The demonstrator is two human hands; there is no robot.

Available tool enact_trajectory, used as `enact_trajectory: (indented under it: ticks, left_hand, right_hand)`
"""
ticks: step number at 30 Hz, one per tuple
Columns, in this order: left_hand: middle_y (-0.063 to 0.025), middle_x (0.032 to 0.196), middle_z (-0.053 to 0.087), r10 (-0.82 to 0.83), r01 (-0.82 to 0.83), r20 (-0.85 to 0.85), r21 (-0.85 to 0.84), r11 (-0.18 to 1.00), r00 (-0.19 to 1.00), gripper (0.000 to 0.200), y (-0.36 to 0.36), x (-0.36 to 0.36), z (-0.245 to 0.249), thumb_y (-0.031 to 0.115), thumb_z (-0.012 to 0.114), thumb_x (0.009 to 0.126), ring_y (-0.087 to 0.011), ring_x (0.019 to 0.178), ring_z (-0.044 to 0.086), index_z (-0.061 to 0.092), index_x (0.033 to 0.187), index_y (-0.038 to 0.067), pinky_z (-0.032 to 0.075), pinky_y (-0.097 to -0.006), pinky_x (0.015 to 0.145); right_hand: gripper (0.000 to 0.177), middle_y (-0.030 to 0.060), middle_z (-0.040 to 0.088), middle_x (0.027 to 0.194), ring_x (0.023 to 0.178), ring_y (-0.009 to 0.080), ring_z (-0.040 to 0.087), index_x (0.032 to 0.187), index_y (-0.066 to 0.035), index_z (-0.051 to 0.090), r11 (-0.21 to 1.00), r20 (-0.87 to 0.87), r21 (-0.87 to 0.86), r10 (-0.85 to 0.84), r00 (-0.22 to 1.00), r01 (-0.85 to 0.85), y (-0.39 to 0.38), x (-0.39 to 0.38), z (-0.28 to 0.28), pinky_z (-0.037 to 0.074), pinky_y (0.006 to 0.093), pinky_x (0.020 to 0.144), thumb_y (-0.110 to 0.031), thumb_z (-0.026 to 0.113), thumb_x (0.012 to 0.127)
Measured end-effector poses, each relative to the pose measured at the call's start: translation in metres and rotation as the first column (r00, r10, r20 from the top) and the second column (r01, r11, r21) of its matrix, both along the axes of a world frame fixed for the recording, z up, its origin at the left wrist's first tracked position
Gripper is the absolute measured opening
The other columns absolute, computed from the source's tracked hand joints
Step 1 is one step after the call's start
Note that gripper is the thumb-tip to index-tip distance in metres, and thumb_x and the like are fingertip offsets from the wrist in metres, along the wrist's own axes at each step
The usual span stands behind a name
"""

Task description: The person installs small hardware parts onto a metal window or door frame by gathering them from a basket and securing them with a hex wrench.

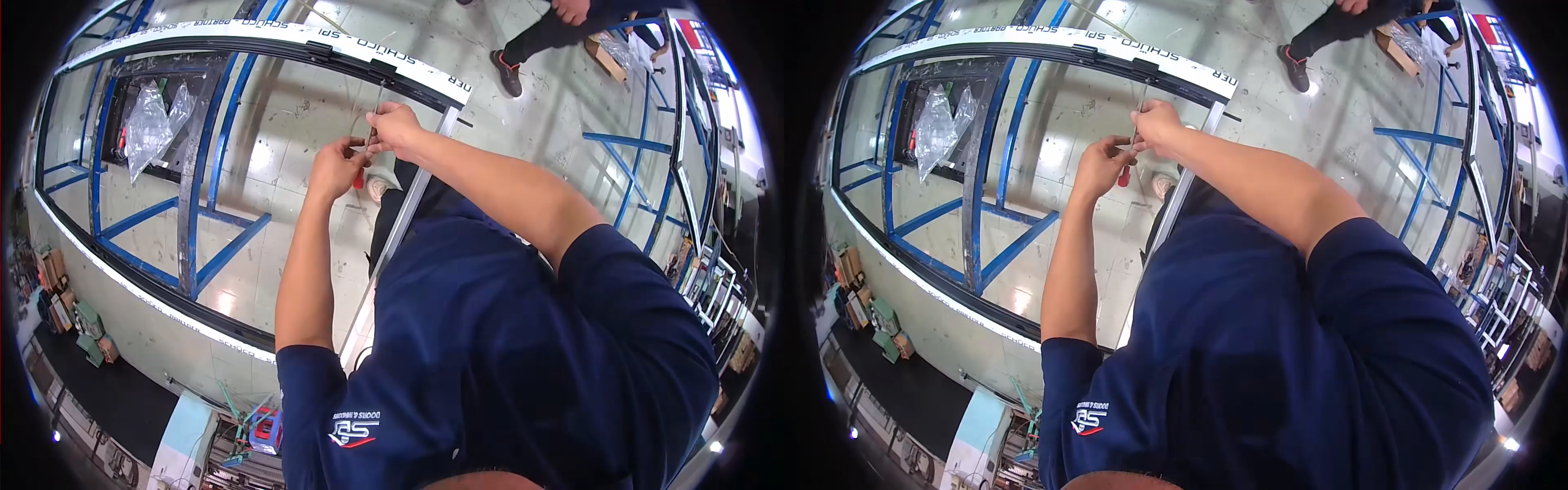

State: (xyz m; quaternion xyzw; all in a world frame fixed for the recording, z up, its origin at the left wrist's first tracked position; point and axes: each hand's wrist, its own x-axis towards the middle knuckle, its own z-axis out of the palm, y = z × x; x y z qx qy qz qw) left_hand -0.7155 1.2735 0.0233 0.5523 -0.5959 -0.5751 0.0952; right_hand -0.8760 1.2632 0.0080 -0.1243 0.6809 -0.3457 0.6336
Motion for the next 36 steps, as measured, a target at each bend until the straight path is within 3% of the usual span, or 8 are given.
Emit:
enact_trajectory:
  ticks: [9,14,17,23,28,32,34,36]
  left_hand:
    - [-0.0136,0.086,0.074,-0.022,0.022,0.009,0.007,1.000,1.000,0.035,-0.004,-0.003,0.003,0.020,0.072,0.089,-0.0160,0.069,0.068,0.067,0.114,-0.005,0.052,-0.0288,0.066]
    - [-0.0142,0.088,0.074,-0.109,0.103,0.073,0.079,0.991,0.991,0.029,-0.015,0.001,0.007,0.017,0.068,0.091,-0.0167,0.070,0.068,0.069,0.109,-0.005,0.052,-0.0302,0.066]
    - [-0.0109,0.084,0.075,-0.191,0.187,0.151,0.041,0.981,0.970,0.023,-0.025,0.002,0.005,0.018,0.065,0.089,-0.0215,0.073,0.071,0.074,0.102,0.002,0.054,-0.0342,0.070]
    - [-0.0132,0.096,0.074,-0.326,0.370,0.507,0.015,0.929,0.798,0.025,-0.041,-0.011,0.014,0.026,0.073,0.084,-0.0296,0.092,0.071,0.075,0.101,0.008,0.055,-0.0399,0.079]
    - [-0.0140,0.100,0.074,-0.453,0.534,0.694,0.117,0.838,0.560,0.023,-0.052,-0.034,0.038,0.026,0.076,0.082,-0.0312,0.095,0.070,0.077,0.100,0.012,0.055,-0.0409,0.080]
    - [-0.0107,0.085,0.075,-0.590,0.652,0.571,0.122,0.748,0.570,0.024,-0.074,-0.029,0.013,0.024,0.074,0.080,-0.0270,0.084,0.070,0.077,0.096,0.007,0.053,-0.0384,0.079]
    - [-0.0093,0.084,0.075,-0.608,0.587,0.383,0.184,0.788,0.696,0.025,-0.080,-0.030,0.014,0.023,0.074,0.081,-0.0224,0.083,0.069,0.077,0.095,0.003,0.052,-0.0356,0.080]
    - [-0.0083,0.084,0.075,-0.552,0.519,0.336,0.191,0.834,0.763,0.024,-0.077,-0.026,0.011,0.022,0.073,0.082,-0.0201,0.081,0.068,0.076,0.095,0.002,0.051,-0.0345,0.079]
  right_hand:
    - [0.013,0.0119,0.061,0.079,0.058,0.0219,0.062,0.097,0.000,0.058,1.000,-0.037,-0.016,0.007,0.999,-0.007,-0.003,-0.001,0.001,0.060,0.0376,0.053,-0.013,0.059,0.098]
    - [0.017,0.0138,0.062,0.083,0.067,0.0249,0.065,0.110,0.001,0.057,0.997,0.010,0.045,-0.058,0.998,0.058,-0.009,0.004,0.003,0.062,0.0425,0.059,-0.011,0.058,0.098]
    - [0.021,0.0142,0.062,0.085,0.067,0.0231,0.064,0.116,0.000,0.056,0.987,0.078,0.055,-0.152,0.985,0.148,-0.009,0.006,0.007,0.060,0.0397,0.057,-0.011,0.058,0.098]
    - [0.013,0.0118,0.063,0.080,0.056,0.0162,0.053,0.101,-0.001,0.061,0.994,0.063,-0.001,-0.107,0.992,0.108,-0.010,0.004,-0.007,0.043,0.0316,0.046,-0.014,0.062,0.097]
    - [0.015,0.0077,0.066,0.078,0.057,0.0122,0.053,0.092,-0.003,0.062,0.995,0.029,0.020,-0.094,0.995,0.093,-0.012,0.001,-0.001,0.043,0.0285,0.047,-0.018,0.064,0.097]
    - [0.015,0.0084,0.067,0.079,0.056,0.0118,0.052,0.096,-0.002,0.063,0.994,0.065,0.034,-0.108,0.992,0.106,-0.013,-0.002,-0.004,0.041,0.0288,0.046,-0.017,0.062,0.098]
    - [0.015,0.0101,0.068,0.080,0.056,0.0136,0.053,0.099,-0.001,0.065,0.990,0.101,0.027,-0.140,0.985,0.138,-0.013,-0.002,-0.010,0.041,0.0301,0.046,-0.016,0.062,0.098]
    - [0.016,0.0118,0.070,0.082,0.056,0.0154,0.054,0.101,0.000,0.066,0.985,0.142,0.020,-0.171,0.975,0.170,-0.013,-0.003,-0.010,0.041,0.0313,0.046,-0.015,0.062,0.097]
